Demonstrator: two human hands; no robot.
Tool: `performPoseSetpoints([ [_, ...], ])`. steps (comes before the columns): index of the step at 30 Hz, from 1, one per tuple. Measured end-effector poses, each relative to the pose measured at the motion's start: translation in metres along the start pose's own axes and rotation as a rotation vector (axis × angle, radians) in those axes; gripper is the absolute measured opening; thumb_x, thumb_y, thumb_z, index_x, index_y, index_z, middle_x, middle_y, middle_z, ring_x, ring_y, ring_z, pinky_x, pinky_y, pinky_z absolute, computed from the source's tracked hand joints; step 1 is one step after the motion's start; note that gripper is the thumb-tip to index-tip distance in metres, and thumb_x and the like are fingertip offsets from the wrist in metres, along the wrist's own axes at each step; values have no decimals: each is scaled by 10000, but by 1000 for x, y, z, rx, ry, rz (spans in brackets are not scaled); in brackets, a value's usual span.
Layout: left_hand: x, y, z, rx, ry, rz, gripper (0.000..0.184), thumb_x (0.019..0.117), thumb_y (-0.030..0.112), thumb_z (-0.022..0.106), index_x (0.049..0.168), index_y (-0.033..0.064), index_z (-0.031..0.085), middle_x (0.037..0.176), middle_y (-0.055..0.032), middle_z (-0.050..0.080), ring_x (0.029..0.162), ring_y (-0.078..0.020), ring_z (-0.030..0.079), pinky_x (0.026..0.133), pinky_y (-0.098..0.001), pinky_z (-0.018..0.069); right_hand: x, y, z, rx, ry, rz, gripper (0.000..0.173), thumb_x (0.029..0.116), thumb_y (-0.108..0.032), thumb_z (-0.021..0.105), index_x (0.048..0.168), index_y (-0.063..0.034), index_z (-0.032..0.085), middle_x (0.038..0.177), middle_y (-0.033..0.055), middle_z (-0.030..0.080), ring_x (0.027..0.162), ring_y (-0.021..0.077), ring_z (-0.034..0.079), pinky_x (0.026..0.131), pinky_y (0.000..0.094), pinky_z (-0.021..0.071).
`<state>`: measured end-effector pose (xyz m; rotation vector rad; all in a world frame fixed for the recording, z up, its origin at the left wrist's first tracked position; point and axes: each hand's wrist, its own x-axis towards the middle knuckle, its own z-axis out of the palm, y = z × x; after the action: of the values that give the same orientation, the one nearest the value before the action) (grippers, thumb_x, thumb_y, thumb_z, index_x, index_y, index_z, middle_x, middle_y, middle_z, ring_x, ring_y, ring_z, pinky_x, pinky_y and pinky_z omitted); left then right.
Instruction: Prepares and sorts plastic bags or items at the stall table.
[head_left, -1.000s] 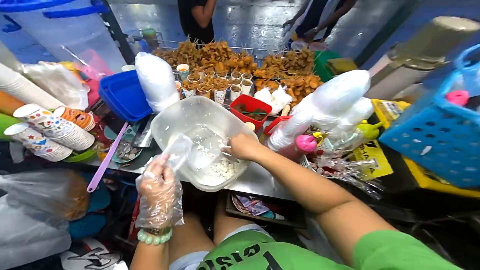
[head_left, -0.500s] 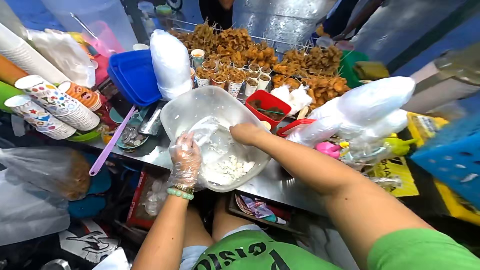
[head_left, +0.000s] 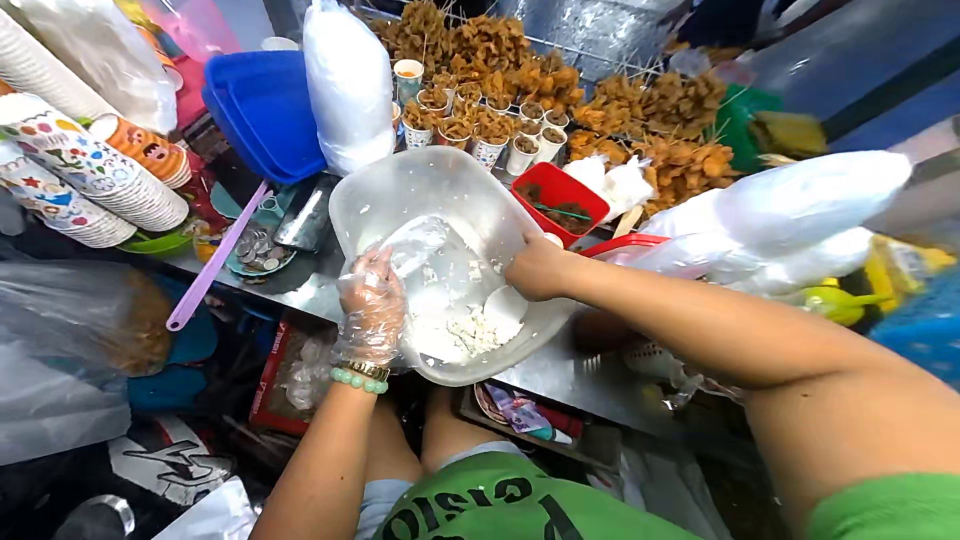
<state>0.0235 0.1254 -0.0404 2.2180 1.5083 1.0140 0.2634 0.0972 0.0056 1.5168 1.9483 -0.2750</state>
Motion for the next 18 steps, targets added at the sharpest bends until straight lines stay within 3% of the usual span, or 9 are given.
performPoseSetpoints([
  [4,-1,1,3,37,59,7,300,984,33,569,1248,8,709,1236,-251,683,1117,-416,676,980,-569,509,-3,-15,-9,208,-197,44,230,1023,-132,571,1069,53,699,1093,262,685,1070,470,641,853,685,460],
  [8,1,2,1,32,35,-3,308,989,31,557,1259,13,706,1251,-253,675,1124,-413,672,977,-567,512,-2,-55,-3,422,-191,-104,276,1048,-159,534,1095,83,658,1106,322,647,1077,513,624,848,718,457],
  [11,0,2,-2,13,28,2,308,987,22,556,1255,4,706,1247,-256,675,1133,-418,665,990,-569,502,-16,-63,-21,377,-42,-68,243,1046,-120,536,1128,53,687,1100,295,678,1071,503,640,861,697,465],
  [14,-1,3,-5,9,24,13,302,982,19,567,1247,3,710,1229,-259,677,1132,-417,661,1003,-570,486,-1,-34,-20,363,218,62,198,1021,-114,589,1098,-12,741,1000,252,716,969,479,681,781,666,504],
  [18,2,3,-4,-2,3,-2,308,984,18,565,1256,19,711,1238,-250,679,1146,-406,657,1012,-567,483,53,-6,6,515,209,-6,270,1046,-87,552,1252,-4,706,1135,267,703,1110,459,656,962,624,487],
])
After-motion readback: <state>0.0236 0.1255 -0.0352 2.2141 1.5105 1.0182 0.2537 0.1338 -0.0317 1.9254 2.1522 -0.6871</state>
